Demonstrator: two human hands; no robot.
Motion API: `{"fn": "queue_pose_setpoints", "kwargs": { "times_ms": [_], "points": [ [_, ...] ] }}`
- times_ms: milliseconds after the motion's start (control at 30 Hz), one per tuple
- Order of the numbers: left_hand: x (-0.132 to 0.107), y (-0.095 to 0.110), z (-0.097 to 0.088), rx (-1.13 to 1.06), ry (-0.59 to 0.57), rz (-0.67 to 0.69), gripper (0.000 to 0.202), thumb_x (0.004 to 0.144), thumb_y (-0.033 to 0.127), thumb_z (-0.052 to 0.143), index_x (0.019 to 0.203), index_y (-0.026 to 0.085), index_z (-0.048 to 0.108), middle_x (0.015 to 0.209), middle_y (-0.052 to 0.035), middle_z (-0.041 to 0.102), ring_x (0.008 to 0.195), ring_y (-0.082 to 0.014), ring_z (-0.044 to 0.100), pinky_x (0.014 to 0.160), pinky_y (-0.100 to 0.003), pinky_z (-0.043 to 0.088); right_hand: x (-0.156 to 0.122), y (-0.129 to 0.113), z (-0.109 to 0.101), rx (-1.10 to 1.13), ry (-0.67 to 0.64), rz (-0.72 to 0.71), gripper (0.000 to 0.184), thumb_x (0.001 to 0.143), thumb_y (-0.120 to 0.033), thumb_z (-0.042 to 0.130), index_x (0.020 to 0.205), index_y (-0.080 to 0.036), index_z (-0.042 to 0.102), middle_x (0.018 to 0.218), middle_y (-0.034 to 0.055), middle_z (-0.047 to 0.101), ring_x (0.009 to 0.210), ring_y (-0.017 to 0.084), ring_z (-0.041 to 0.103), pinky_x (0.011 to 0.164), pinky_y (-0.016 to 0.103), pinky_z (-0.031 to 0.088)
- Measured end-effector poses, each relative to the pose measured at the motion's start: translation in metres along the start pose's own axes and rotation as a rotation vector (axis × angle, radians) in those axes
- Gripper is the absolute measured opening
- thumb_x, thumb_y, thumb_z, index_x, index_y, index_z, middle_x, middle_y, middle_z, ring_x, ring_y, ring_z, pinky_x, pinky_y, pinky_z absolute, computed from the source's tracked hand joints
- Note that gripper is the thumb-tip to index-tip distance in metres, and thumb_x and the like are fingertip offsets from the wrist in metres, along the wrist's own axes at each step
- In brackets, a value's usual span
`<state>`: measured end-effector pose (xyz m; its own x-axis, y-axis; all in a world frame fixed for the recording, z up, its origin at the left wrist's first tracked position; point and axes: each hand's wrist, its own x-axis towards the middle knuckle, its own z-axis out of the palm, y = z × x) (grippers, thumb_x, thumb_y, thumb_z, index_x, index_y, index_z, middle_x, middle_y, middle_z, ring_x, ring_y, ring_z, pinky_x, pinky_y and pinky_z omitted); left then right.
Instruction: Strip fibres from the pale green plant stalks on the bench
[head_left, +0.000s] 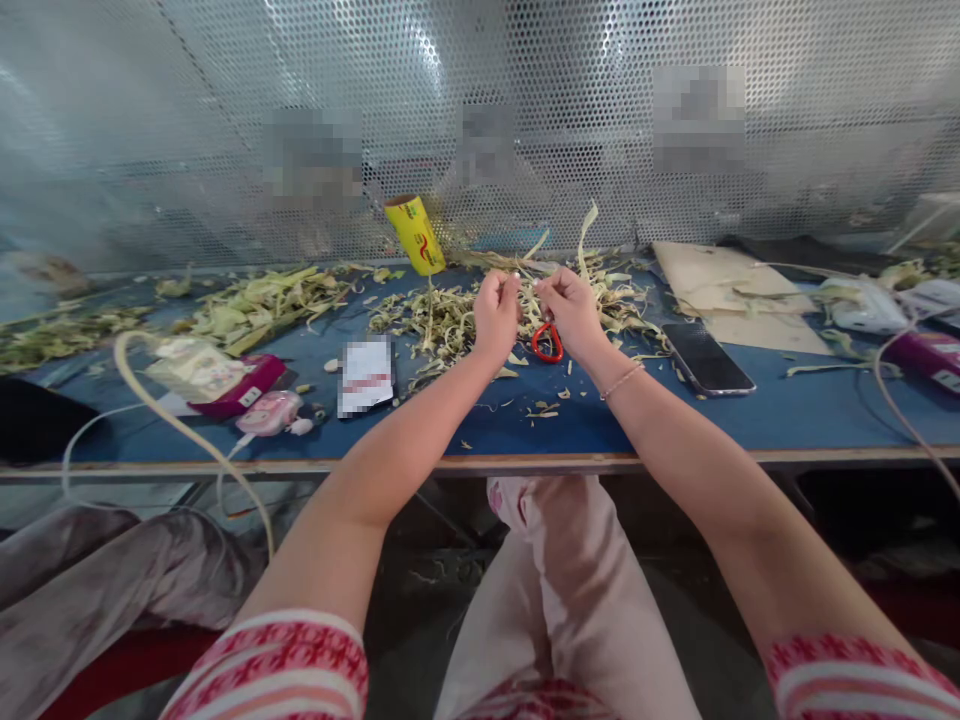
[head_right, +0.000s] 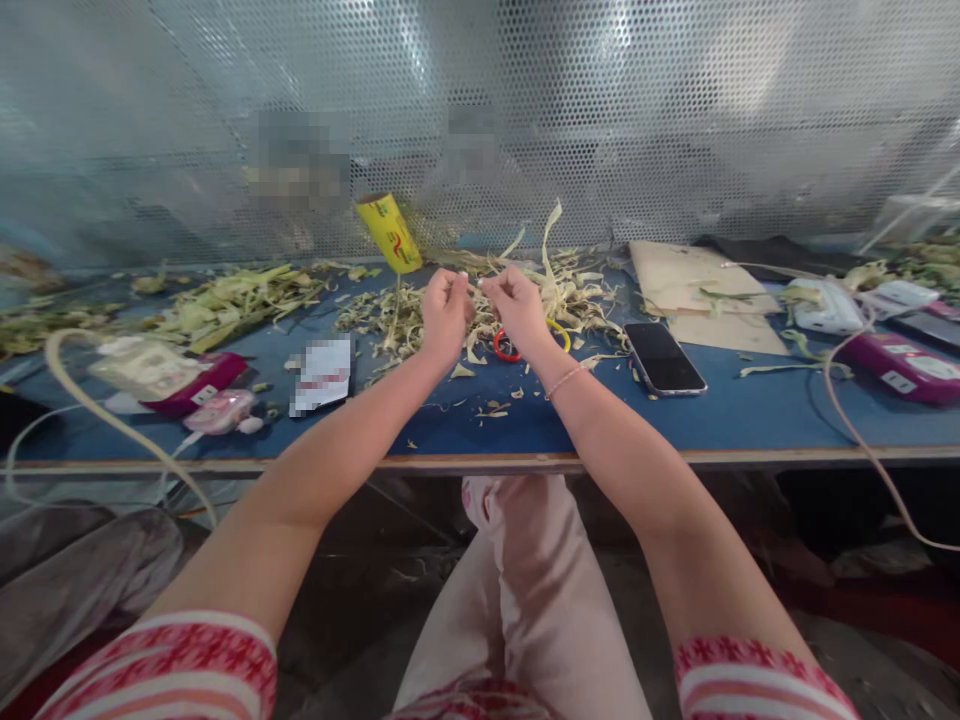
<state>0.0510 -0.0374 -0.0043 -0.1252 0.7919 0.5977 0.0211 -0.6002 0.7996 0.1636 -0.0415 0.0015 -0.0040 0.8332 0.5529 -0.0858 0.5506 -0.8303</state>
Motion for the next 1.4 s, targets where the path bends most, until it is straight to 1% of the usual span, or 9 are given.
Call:
{"fn": "queue_pose_setpoints", "kwargs": {
  "times_ms": [200,433,533,800,1033,1133,1267,1333,1400],
  "points": [
    [0.002,-0.007,0.000,-0.045,0.011,0.004,0.043,0.083,0.063,0.049,0.071,0.022,0.040,0.048,0.0072,0.032,0.041,-0.0078,0.034,0.046,-0.024,0.027,-0.002,-0.003,0.001,-0.022,-0.035,-0.005,0.038,0.083,-0.048,0.062,0.067,-0.023,0.039,0.047,-0.0086,0.039,0.042,0.006,0.033,0.045,0.023,0.029],
    [-0.004,0.009,-0.001,0.073,-0.064,0.075,0.039,0.085,0.056,0.052,0.069,0.022,0.041,0.048,0.0066,0.034,0.043,-0.0075,0.035,0.048,-0.025,0.027,0.001,0.002,-0.004,-0.024,0.055,0.016,0.038,0.084,-0.046,0.061,0.066,-0.023,0.037,0.047,-0.0086,0.036,0.042,0.006,0.031,0.044,0.023,0.026],
    [-0.004,0.011,0.000,0.072,-0.086,0.095,0.039,0.084,0.054,0.055,0.067,0.022,0.041,0.047,0.0067,0.034,0.043,-0.0076,0.035,0.048,-0.025,0.027,0.002,0.004,-0.005,-0.017,0.061,0.033,0.039,0.085,-0.047,0.059,0.067,-0.023,0.035,0.048,-0.0086,0.035,0.042,0.006,0.031,0.043,0.023,0.026],
    [0.001,-0.002,0.000,-0.069,0.019,-0.018,0.040,0.085,0.056,0.052,0.069,0.022,0.040,0.047,0.0067,0.036,0.042,-0.0079,0.035,0.047,-0.024,0.028,0.001,0.002,0.000,-0.008,0.007,0.007,0.040,0.084,-0.048,0.060,0.067,-0.023,0.035,0.048,-0.0084,0.035,0.043,0.006,0.032,0.045,0.023,0.027],
    [0.001,0.002,0.003,-0.225,0.053,-0.117,0.040,0.081,0.056,0.058,0.069,0.021,0.044,0.047,0.0074,0.030,0.042,-0.0063,0.032,0.045,-0.022,0.026,0.000,0.001,0.000,-0.047,-0.020,-0.019,0.038,0.085,-0.047,0.060,0.068,-0.022,0.037,0.050,-0.0075,0.037,0.045,0.006,0.035,0.046,0.023,0.029],
    [0.001,0.007,0.004,-0.289,0.004,-0.211,0.041,0.080,0.055,0.061,0.067,0.020,0.046,0.045,0.0078,0.033,0.040,-0.0051,0.034,0.043,-0.021,0.028,0.000,-0.001,-0.003,-0.058,0.006,-0.018,0.036,0.085,-0.045,0.060,0.069,-0.023,0.038,0.050,-0.0077,0.039,0.045,0.007,0.036,0.047,0.023,0.031],
    [0.000,0.013,0.004,-0.364,-0.142,-0.402,0.038,0.079,0.050,0.065,0.065,0.017,0.052,0.049,0.0058,0.046,0.044,-0.0039,0.044,0.047,-0.018,0.038,0.000,-0.004,-0.007,-0.115,0.046,-0.039,0.032,0.087,-0.042,0.058,0.070,-0.023,0.039,0.051,-0.0075,0.043,0.046,0.007,0.040,0.049,0.024,0.033],
    [0.000,0.015,0.004,-0.397,-0.202,-0.419,0.034,0.077,0.043,0.070,0.065,0.016,0.053,0.053,0.0051,0.051,0.047,-0.0033,0.049,0.051,-0.018,0.042,0.000,-0.005,-0.008,-0.127,0.057,-0.045,0.032,0.087,-0.043,0.058,0.071,-0.023,0.039,0.053,-0.0071,0.045,0.047,0.007,0.041,0.050,0.024,0.034],
    [0.000,0.016,0.002,-0.410,-0.230,-0.392,0.029,0.075,0.036,0.073,0.066,0.015,0.055,0.054,0.0052,0.053,0.049,-0.0033,0.051,0.053,-0.017,0.044,0.000,-0.005,-0.009,-0.121,0.072,-0.044,0.033,0.087,-0.046,0.058,0.072,-0.023,0.039,0.054,-0.0071,0.045,0.048,0.007,0.042,0.050,0.024,0.035]
  ]
}}
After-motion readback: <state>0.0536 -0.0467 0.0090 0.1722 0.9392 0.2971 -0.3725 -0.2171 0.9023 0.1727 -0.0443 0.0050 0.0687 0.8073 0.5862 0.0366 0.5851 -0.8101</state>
